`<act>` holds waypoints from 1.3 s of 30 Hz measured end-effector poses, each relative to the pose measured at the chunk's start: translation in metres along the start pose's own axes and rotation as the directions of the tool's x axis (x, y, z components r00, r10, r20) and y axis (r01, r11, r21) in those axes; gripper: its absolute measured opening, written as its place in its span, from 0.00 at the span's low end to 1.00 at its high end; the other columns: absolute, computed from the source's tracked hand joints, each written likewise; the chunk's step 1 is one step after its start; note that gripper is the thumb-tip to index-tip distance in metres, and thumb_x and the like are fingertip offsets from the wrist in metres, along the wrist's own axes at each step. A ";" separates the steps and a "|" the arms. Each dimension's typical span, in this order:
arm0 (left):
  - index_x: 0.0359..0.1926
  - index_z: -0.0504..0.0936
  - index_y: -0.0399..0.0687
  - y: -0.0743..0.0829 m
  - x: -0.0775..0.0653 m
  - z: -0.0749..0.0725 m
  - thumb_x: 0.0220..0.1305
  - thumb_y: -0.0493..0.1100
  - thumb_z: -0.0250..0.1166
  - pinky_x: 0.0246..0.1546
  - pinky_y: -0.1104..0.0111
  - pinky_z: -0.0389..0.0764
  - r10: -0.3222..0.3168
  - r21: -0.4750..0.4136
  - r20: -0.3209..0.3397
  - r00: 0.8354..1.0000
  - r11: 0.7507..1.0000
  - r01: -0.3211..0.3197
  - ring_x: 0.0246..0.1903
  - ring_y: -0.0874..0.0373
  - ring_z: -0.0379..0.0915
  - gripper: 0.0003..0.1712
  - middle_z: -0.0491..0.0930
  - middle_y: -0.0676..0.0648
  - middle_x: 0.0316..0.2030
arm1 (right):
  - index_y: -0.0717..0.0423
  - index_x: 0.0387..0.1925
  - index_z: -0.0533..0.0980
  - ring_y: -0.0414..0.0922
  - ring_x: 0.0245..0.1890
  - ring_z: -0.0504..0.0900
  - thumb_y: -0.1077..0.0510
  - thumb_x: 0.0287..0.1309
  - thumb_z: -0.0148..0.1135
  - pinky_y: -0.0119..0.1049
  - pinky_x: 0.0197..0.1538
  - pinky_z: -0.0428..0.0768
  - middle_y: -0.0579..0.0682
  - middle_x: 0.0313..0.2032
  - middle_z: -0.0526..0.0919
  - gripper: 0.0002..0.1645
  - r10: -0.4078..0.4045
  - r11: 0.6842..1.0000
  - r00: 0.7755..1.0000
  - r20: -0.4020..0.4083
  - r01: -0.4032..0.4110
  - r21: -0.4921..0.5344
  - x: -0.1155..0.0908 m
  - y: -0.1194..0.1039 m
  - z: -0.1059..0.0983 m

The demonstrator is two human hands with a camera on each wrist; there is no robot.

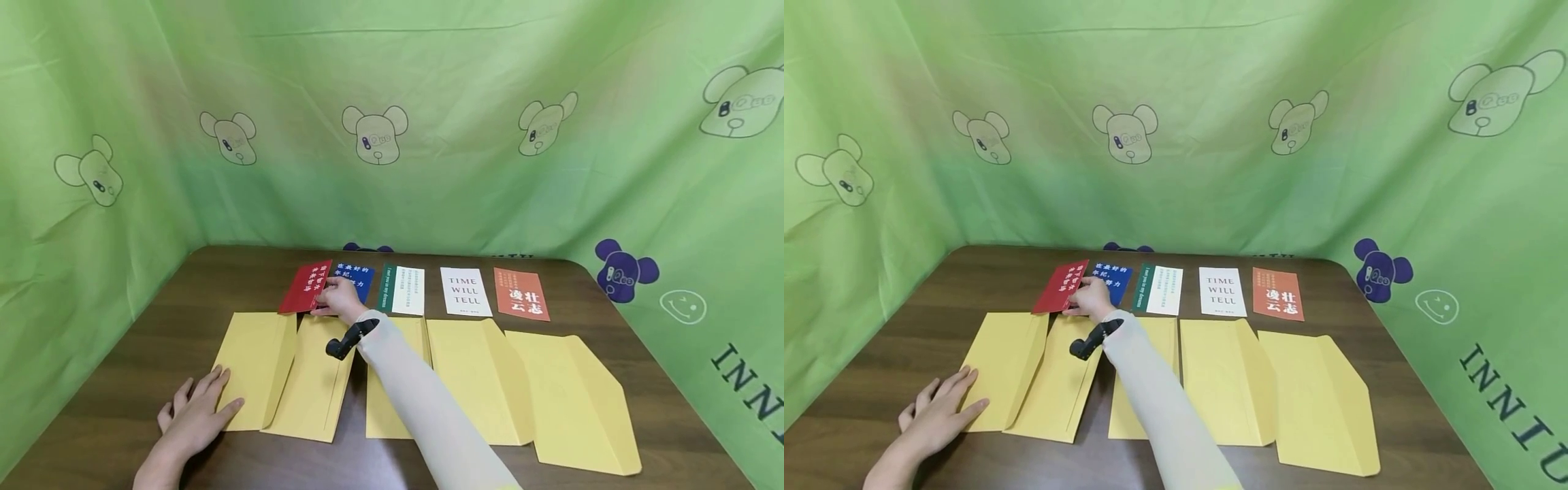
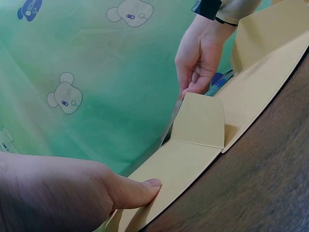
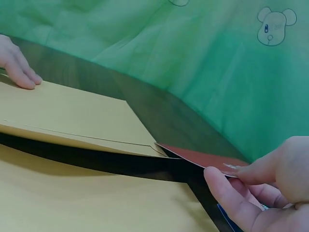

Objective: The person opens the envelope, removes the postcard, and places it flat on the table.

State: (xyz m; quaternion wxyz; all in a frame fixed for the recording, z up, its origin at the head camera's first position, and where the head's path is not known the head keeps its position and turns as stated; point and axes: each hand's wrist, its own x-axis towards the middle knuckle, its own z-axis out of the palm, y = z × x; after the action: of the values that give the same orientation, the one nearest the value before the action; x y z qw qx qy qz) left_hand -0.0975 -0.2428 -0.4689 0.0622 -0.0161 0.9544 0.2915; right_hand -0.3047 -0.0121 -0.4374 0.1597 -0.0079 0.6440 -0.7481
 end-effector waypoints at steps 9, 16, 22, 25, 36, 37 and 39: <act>0.75 0.55 0.34 0.000 0.003 -0.001 0.71 0.63 0.55 0.54 0.28 0.34 0.002 0.002 -0.001 1.000 1.000 -0.002 0.68 0.23 0.27 0.47 0.46 0.32 0.75 | 0.72 0.73 0.54 0.62 0.57 0.77 0.79 0.63 0.49 0.49 0.55 0.78 0.71 0.56 0.75 0.37 0.030 1.000 0.998 0.054 -0.029 -0.012 0.002 -0.001 0.006; 0.75 0.54 0.34 -0.001 0.001 -0.001 0.71 0.63 0.55 0.54 0.28 0.35 -0.006 0.011 0.012 1.000 1.000 0.006 0.68 0.22 0.27 0.47 0.46 0.32 0.75 | 0.72 0.73 0.51 0.61 0.56 0.79 0.74 0.61 0.56 0.48 0.56 0.79 0.70 0.59 0.74 0.42 0.012 1.000 0.991 0.133 -0.013 0.009 0.023 0.018 0.004; 0.73 0.57 0.32 -0.002 0.002 -0.004 0.71 0.61 0.56 0.53 0.28 0.36 0.027 0.017 -0.030 0.999 1.000 -0.026 0.68 0.22 0.29 0.45 0.49 0.32 0.73 | 0.70 0.75 0.48 0.64 0.67 0.66 0.70 0.67 0.49 0.51 0.64 0.71 0.70 0.68 0.63 0.39 0.071 0.997 0.980 0.186 -0.064 -0.042 0.008 -0.006 0.007; 0.72 0.59 0.31 -0.002 0.002 -0.005 0.70 0.60 0.58 0.53 0.28 0.37 0.032 0.023 -0.062 0.998 0.999 -0.031 0.68 0.23 0.30 0.44 0.50 0.31 0.72 | 0.69 0.75 0.47 0.64 0.70 0.62 0.68 0.69 0.49 0.51 0.66 0.68 0.69 0.71 0.59 0.38 0.077 0.995 0.973 0.218 -0.063 -0.074 0.001 -0.017 0.006; 0.71 0.61 0.33 0.013 0.000 -0.002 0.69 0.53 0.60 0.54 0.30 0.41 0.117 0.028 -0.180 0.977 0.993 -0.114 0.68 0.25 0.37 0.39 0.56 0.29 0.70 | 0.67 0.76 0.47 0.62 0.71 0.60 0.65 0.71 0.50 0.49 0.67 0.67 0.66 0.73 0.55 0.39 0.037 0.992 0.954 0.298 0.002 -0.129 -0.023 -0.025 -0.010; 0.70 0.62 0.34 0.018 0.000 0.000 0.69 0.52 0.61 0.54 0.30 0.43 0.142 0.036 -0.194 0.971 0.990 -0.138 0.68 0.25 0.39 0.38 0.57 0.30 0.69 | 0.67 0.76 0.47 0.62 0.71 0.60 0.65 0.71 0.50 0.49 0.67 0.67 0.65 0.74 0.54 0.38 0.030 0.990 0.949 0.314 0.014 -0.140 -0.028 -0.027 -0.013; 0.70 0.64 0.36 0.027 0.000 0.005 0.67 0.51 0.63 0.54 0.30 0.45 0.194 0.050 -0.209 0.959 0.981 -0.188 0.68 0.26 0.43 0.38 0.60 0.31 0.69 | 0.66 0.77 0.46 0.60 0.71 0.60 0.65 0.73 0.48 0.49 0.68 0.66 0.66 0.74 0.54 0.38 0.016 0.985 0.936 0.351 0.045 -0.164 -0.038 -0.030 -0.020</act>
State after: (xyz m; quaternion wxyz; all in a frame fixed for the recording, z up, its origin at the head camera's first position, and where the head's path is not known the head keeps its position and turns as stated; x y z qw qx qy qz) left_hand -0.0987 -0.2180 -0.4584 -0.0683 0.0459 0.9569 0.2785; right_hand -0.2799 0.0199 -0.4048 0.2654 -0.1595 0.6664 -0.6783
